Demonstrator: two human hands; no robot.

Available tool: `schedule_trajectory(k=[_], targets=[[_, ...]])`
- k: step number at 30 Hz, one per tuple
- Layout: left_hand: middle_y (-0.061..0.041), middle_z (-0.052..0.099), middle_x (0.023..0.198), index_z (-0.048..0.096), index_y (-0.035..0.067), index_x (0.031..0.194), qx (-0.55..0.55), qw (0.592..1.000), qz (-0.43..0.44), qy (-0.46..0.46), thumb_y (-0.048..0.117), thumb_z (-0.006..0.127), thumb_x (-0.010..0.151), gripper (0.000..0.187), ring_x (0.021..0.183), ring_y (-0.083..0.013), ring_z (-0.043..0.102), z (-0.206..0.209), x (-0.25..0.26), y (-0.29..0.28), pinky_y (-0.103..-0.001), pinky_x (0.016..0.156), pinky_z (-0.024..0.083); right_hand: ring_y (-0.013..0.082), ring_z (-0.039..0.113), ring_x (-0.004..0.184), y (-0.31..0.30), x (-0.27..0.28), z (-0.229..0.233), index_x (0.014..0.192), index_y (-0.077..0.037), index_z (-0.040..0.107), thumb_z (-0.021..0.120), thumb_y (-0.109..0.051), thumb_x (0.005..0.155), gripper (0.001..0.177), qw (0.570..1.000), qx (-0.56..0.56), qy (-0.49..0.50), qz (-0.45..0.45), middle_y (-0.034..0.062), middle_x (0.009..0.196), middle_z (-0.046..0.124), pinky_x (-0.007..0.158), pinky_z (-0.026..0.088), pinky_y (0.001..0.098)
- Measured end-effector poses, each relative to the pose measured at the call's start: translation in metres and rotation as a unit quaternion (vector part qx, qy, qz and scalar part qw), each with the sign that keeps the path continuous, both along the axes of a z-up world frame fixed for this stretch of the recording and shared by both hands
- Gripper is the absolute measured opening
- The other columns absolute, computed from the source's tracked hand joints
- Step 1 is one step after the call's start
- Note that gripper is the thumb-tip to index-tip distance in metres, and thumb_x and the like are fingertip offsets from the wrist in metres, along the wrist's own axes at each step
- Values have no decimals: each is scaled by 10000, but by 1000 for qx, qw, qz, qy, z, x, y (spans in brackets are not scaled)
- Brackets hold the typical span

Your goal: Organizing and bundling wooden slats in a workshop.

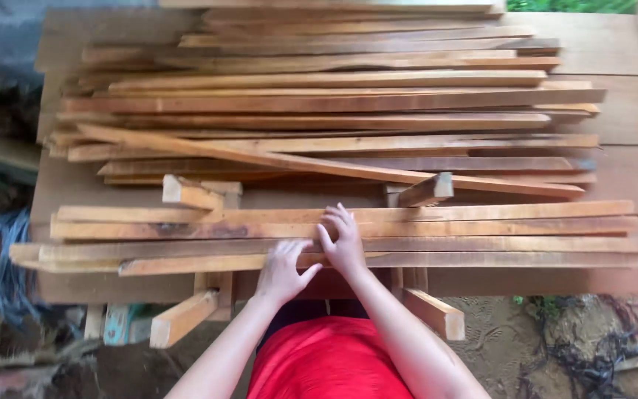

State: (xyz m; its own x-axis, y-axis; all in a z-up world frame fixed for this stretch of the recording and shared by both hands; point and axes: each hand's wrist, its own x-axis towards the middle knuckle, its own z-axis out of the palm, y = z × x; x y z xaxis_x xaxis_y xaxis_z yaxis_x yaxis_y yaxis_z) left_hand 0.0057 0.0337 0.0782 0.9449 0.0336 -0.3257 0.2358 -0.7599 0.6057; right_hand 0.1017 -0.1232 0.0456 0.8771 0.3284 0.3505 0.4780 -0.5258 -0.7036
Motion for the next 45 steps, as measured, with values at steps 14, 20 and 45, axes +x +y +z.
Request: schedule_trajectory(k=[14,20,45], targets=[[-141,18,1713,80,77,1625,269,944,-189,18,751,778,670,1362,1580,-355,-10,-24,28,19,-599,1252,33,342,575,1305,-79,-62,-36,1529,-142,338,523,-755,858,928,598,350,677,-250,201,1446,539,1088,421,514],[-85,70,1718,134,87,1624,282,932,-227,-14,717,786,675,1313,1559,-408,17,-21,38,20,-644,1218,55,383,344,1480,-46,-24,-4,1604,-159,277,565,-810,784,1085,450,572,601,-329,159,1639,343,1175,312,636],[-83,243,1674,291,103,1590,268,928,-178,-186,652,777,718,1140,1551,-312,179,-74,0,23,-563,1248,130,328,692,1070,14,-4,40,985,-72,785,655,-501,944,450,982,-156,78,-71,151,1052,767,977,518,441]])
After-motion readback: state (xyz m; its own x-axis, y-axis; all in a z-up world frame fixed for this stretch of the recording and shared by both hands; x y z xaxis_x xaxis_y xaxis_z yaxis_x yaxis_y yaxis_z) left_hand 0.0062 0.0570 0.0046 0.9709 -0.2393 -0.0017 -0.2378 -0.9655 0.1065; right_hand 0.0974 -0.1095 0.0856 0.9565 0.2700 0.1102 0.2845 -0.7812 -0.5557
